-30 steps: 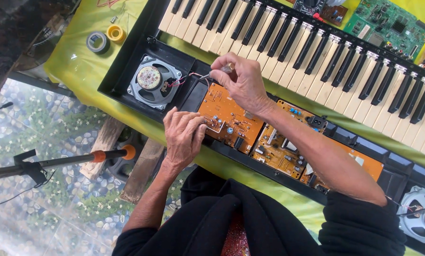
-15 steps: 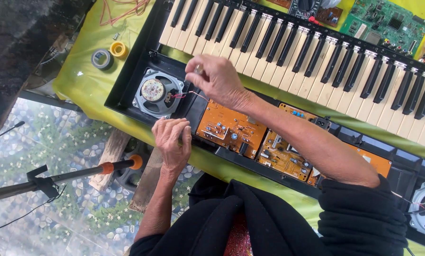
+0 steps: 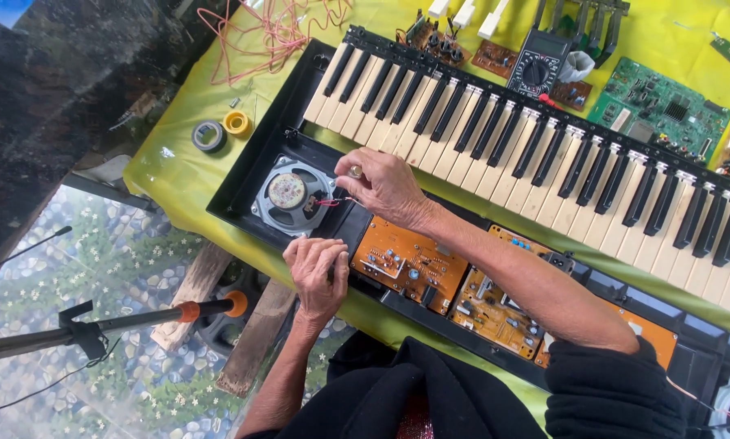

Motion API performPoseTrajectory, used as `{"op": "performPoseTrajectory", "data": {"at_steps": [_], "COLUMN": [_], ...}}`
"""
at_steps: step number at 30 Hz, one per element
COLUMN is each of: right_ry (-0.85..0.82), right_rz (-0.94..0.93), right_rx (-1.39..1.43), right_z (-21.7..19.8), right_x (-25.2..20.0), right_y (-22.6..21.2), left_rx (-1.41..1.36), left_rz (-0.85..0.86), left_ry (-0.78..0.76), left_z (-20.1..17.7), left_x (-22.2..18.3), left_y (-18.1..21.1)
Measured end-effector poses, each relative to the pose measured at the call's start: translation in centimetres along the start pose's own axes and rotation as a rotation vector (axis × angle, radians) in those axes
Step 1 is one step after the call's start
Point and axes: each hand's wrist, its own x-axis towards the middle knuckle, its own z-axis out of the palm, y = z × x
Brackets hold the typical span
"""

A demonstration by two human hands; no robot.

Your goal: Repairing an electronic keyboard by removing and inspecting an internal speaker using a screwdriver.

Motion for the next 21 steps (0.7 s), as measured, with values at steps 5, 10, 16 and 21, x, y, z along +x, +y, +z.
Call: {"op": "performPoseTrajectory", "data": {"at_steps": [5, 10, 16, 21], "right_ry": [-0.009, -0.043, -0.077, -0.123], "right_rz": [-0.003, -0.013, -0.009, -0.005], "right_rx": [-0.028, -0.047, -0.094, -0.187], "right_z": [-0.2, -0.1, 0.4, 1.7], "right_x": [-0.2, -0.4, -0.4, 0.4], "right_y": [0.0, 0.0, 0.1, 1.2], "left_rx": [-0.03, -0.02, -0.036, -0.033], "left_rz": [0.004, 0.008, 0.012, -0.018], "left_ry": [0.013, 0.025, 0.029, 0.051], "left_z": [0.0, 0.0, 0.0, 0.2], "left_x": [0.4, 0.2, 0.5, 0.0], "left_y": [0.3, 0.1, 0.3, -0.1]}}
